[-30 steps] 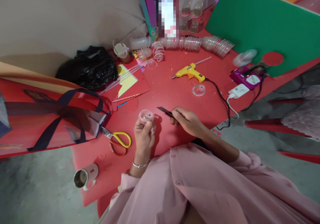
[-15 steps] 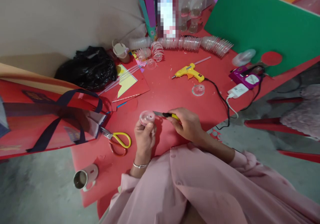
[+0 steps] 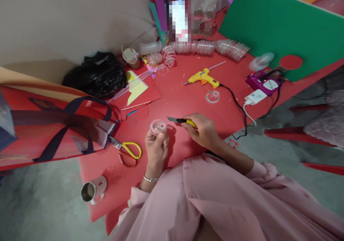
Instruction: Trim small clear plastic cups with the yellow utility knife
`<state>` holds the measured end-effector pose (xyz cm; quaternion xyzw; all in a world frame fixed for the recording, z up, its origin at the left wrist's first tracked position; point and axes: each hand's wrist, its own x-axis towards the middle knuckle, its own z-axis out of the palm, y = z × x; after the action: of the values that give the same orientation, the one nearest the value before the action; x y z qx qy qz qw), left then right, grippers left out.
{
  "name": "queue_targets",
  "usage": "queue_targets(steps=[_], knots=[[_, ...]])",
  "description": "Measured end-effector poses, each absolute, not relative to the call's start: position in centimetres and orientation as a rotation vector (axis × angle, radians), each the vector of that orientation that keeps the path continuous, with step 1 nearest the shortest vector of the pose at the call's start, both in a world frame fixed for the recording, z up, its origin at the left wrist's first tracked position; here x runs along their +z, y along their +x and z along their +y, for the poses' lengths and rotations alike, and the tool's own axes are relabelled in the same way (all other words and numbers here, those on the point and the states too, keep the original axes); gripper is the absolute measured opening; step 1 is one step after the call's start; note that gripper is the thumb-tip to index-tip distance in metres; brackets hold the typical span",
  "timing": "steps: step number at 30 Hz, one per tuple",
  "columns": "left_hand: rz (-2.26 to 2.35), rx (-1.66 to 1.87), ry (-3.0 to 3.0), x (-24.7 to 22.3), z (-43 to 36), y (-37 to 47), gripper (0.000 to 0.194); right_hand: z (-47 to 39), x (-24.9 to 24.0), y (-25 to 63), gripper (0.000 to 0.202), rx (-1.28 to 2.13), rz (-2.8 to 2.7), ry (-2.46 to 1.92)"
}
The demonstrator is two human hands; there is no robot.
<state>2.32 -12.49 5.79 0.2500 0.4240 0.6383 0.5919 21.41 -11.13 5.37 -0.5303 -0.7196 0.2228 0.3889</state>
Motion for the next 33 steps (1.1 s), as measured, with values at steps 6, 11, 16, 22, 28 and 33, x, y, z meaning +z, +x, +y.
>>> queue_targets(steps=[6,11,16,22,28,33], knots=[[0.989,1.483,0.573,6.1,-12.2,2.6,0.032,-11.7,5.9,21.6,0.021,0.644,-1.86,-1.212],[0.856,1.388,0.535,6.8,-12.8,2.7,0.037,-12.0,5.7,21.6,0.022,0.605,-1.777,-1.305],[0.795,1.367,0.484,7.2,-13.4,2.9,0.035,-12.9,6.2,21.7,0.021,0.615,-1.805,-1.193],[0.76,1.364,0.455,7.7,-14.5,3.4,0.037,-13.6,6.9,22.2,0.017,0.506,-1.793,-1.217],[0.666,1.37,0.447,7.9,-15.3,3.4,0.035,-14.8,7.8,21.9,0.017,0.452,-1.866,-1.225],[0.641,1.395,0.455,8.0,-15.8,2.3,0.036,-15.1,7.9,20.9,0.02,0.489,-1.833,-1.292]])
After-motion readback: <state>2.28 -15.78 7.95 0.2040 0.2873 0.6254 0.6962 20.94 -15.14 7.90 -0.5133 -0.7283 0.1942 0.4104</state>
